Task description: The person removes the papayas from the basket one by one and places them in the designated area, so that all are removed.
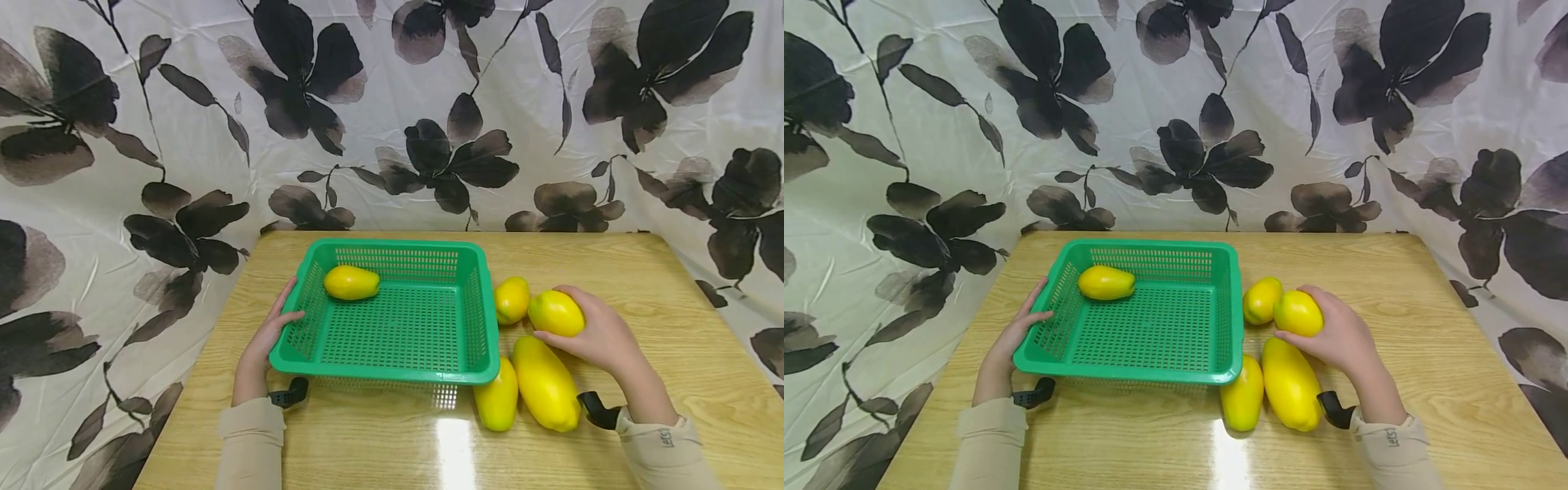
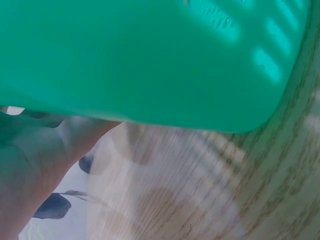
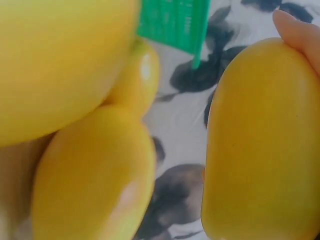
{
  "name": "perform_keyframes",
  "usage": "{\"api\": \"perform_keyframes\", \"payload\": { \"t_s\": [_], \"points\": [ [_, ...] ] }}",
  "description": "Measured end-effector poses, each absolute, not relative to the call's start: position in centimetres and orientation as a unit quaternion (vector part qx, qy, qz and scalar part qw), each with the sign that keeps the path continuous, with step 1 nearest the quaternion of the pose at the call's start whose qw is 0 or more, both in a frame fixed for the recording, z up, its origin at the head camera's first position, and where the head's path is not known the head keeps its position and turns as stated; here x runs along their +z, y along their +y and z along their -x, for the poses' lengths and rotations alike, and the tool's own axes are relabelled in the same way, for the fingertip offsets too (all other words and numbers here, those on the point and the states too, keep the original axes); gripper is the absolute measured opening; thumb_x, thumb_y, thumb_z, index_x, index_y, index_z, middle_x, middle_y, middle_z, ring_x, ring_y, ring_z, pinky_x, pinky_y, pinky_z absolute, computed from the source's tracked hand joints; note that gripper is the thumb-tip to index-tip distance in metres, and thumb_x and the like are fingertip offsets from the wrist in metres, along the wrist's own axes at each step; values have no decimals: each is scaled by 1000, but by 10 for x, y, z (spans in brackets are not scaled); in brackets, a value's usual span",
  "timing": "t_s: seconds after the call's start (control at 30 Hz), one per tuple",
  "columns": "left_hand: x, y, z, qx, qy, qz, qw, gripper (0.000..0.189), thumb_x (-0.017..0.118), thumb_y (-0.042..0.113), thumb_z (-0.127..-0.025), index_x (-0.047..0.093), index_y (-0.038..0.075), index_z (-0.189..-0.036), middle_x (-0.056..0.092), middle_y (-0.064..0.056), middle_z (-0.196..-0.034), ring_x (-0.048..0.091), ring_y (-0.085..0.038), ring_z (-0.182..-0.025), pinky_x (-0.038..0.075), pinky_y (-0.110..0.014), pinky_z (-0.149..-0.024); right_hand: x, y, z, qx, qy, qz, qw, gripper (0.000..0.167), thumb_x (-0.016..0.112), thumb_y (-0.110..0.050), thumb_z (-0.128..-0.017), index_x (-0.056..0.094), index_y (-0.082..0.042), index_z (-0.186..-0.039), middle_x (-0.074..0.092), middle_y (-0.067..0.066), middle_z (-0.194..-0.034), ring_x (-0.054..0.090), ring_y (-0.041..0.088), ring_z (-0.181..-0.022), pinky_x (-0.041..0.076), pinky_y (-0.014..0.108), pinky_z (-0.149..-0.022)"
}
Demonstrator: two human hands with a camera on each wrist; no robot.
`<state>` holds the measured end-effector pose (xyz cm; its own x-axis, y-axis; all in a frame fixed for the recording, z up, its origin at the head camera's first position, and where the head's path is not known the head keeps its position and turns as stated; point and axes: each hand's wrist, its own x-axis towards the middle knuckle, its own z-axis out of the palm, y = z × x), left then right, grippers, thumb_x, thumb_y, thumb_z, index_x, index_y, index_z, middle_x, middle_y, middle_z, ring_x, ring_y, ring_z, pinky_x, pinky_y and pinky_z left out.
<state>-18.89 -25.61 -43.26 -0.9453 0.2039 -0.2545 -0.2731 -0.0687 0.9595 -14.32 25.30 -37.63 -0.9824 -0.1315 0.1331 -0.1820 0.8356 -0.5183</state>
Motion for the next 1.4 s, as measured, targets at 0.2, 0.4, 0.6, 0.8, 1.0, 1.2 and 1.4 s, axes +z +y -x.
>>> {"api": "perform_keyframes", "payload": {
  "t_s": [0.2,0.4,0.6,0.8,1.0,1.2,1.4],
  "points": [
    [-433,-256,190,731,662,25,163,68,39,10,-96,4,39,-146,-7,-3,-152,22,-38,-127,43,-37,-87,-387,266,130,280,-959,-47,28,84,71,-53,-71,42,-2,-131,48,24,-124,46,42,-104,38,57,-79],
    [-434,-255,191,723,671,25,161,68,41,11,-95,7,42,-145,-5,-4,-152,25,-37,-125,44,-34,-84,-399,273,117,282,-959,-3,12,87,68,-56,-72,39,-1,-133,46,27,-126,45,45,-106,37,58,-77],
    [-435,-253,191,723,672,25,159,67,40,11,-95,9,41,-145,-5,-4,-152,25,-36,-125,44,-34,-84,-408,283,109,273,-961,33,4,89,67,-58,-71,39,-3,-134,45,28,-126,44,46,-105,37,59,-75],
    [-435,-253,190,728,666,25,158,68,40,10,-94,8,40,-146,-5,-5,-152,24,-37,-125,45,-34,-84,-417,288,102,275,-960,54,-5,89,66,-59,-72,39,0,-133,46,30,-123,45,46,-103,38,58,-75],
    [-435,-254,190,724,671,25,157,68,41,11,-95,7,40,-146,-9,-2,-152,21,-36,-127,44,-32,-84,-428,288,97,273,-959,73,-14,91,62,-61,-75,35,2,-135,42,33,-124,43,49,-105,36,60,-75],
    [-435,-255,190,720,676,26,155,67,41,12,-95,8,42,-145,-7,-2,-152,22,-35,-127,45,-31,-83,-442,287,92,285,-955,82,-4,82,56,-59,-80,37,1,-133,44,33,-122,45,47,-103,37,57,-74],
    [-434,-255,190,721,676,24,152,68,40,11,-96,5,40,-146,-8,-1,-152,19,-34,-129,43,-27,-84,-451,288,92,275,-957,91,-5,82,53,-60,-81,37,1,-133,44,32,-120,46,46,-102,38,56,-73]
  ]
}}
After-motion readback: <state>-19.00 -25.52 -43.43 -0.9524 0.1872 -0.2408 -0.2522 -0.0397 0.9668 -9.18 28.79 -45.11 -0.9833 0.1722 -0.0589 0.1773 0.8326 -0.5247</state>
